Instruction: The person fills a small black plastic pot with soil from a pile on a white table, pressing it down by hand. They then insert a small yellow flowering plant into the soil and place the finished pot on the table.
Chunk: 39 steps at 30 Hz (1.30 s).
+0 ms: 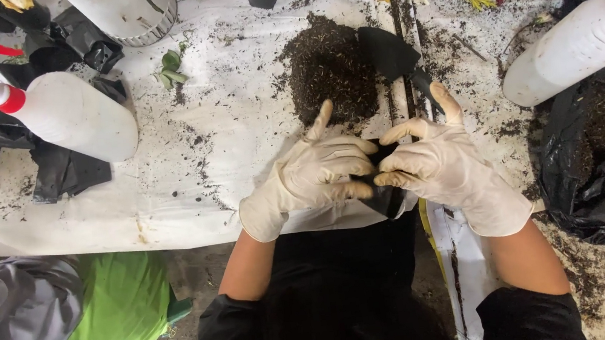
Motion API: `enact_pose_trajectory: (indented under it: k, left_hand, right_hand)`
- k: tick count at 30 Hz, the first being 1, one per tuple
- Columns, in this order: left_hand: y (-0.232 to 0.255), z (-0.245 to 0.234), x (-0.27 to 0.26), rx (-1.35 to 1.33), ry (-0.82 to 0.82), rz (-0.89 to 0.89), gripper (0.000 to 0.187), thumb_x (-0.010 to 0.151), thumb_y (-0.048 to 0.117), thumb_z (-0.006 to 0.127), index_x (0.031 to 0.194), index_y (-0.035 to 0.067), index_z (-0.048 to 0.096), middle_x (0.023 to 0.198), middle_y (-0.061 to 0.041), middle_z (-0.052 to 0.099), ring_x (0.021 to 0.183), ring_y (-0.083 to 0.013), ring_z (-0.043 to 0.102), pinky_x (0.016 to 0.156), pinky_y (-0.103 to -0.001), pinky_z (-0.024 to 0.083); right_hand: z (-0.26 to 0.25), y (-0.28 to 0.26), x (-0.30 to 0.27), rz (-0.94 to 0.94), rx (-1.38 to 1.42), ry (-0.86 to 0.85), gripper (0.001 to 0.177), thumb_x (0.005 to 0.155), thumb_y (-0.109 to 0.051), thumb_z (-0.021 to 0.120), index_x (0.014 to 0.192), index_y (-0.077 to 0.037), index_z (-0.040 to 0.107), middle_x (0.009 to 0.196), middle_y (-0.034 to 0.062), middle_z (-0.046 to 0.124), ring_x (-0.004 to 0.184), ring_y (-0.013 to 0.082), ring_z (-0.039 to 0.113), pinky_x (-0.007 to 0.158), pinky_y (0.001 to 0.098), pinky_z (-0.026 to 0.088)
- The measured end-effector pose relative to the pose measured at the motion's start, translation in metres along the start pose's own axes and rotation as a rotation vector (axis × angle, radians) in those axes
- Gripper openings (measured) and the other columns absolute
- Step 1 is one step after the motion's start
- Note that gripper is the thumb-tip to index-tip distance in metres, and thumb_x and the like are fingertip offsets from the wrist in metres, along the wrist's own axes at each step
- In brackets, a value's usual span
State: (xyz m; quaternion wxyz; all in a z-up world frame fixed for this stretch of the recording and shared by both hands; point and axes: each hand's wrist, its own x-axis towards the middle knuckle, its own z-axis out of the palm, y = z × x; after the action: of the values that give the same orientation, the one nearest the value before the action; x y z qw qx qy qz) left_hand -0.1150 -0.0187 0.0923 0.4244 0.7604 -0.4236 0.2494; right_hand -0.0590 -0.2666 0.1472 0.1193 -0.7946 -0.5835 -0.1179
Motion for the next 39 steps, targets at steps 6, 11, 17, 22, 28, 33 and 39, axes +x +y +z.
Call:
enact_pose_trajectory:
  k: [6,11,17,22,28,33,39]
  left_hand:
    - [-0.02,0.0,-0.01,-0.086,-0.009,0.007,0.025,0.098,0.045,0.063,0.105,0.024,0.075,0.095,0.006,0.074,0.118,-0.0139,0.065,0.122,-0.059,-0.016]
    - [-0.021,0.011,-0.01,-0.118,0.028,0.034,0.024,0.1,0.04,0.063,0.099,0.019,0.074,0.087,0.002,0.074,0.114,-0.0154,0.067,0.124,-0.055,-0.016]
    - [-0.017,-0.01,-0.007,-0.198,0.001,-0.041,0.025,0.099,0.043,0.062,0.096,0.022,0.074,0.09,0.003,0.076,0.116,-0.0144,0.067,0.124,-0.053,-0.015]
    - [-0.011,-0.01,-0.005,-0.179,0.027,-0.043,0.02,0.096,0.038,0.068,0.095,0.02,0.075,0.089,0.003,0.077,0.115,-0.0156,0.067,0.124,-0.055,-0.014]
    - [-0.01,-0.012,-0.003,-0.236,0.047,-0.009,0.018,0.096,0.037,0.07,0.092,0.021,0.077,0.088,0.003,0.078,0.113,-0.0159,0.067,0.124,-0.053,-0.016]
    - [-0.007,-0.013,0.001,-0.199,0.099,0.025,0.016,0.095,0.034,0.072,0.088,0.02,0.077,0.084,0.004,0.077,0.112,-0.0171,0.068,0.125,-0.053,-0.015]
    - [0.003,-0.026,0.004,-0.094,0.017,-0.155,0.016,0.09,0.028,0.078,0.1,0.015,0.077,0.105,-0.005,0.076,0.109,-0.0175,0.071,0.128,-0.057,0.001]
  right_hand:
    - [-0.001,0.011,0.001,0.042,0.143,0.03,0.032,0.094,-0.059,0.058,0.087,-0.03,0.07,0.073,-0.0124,0.071,0.116,0.0134,0.064,0.125,0.0634,0.008]
    - [0.005,0.008,0.01,0.043,0.07,0.019,0.042,0.098,-0.062,0.048,0.084,-0.029,0.071,0.072,-0.013,0.069,0.117,0.0126,0.063,0.123,0.0664,0.007]
    - [0.001,0.006,0.016,0.081,0.095,-0.058,0.045,0.094,-0.067,0.05,0.083,-0.028,0.071,0.069,-0.0147,0.069,0.119,0.0117,0.064,0.121,0.0719,0.009]
    - [-0.007,-0.001,0.027,0.014,0.079,0.015,0.046,0.098,-0.063,0.048,0.08,-0.027,0.07,0.066,-0.012,0.068,0.115,0.0142,0.064,0.121,0.0716,0.009]
    - [-0.012,-0.019,0.037,0.005,0.026,0.109,0.051,0.1,-0.065,0.04,0.081,-0.025,0.067,0.064,-0.0111,0.063,0.11,0.0161,0.065,0.118,0.0749,0.016]
    - [-0.008,-0.012,0.027,-0.058,-0.037,0.148,0.049,0.101,-0.066,0.038,0.084,-0.03,0.065,0.062,-0.0145,0.062,0.108,0.0136,0.066,0.118,0.0743,0.018]
    - [-0.032,-0.016,0.074,1.902,1.544,0.108,0.087,0.076,-0.085,0.041,0.096,-0.006,0.071,0.154,0.0278,0.053,0.137,0.0392,0.055,0.088,0.055,0.061]
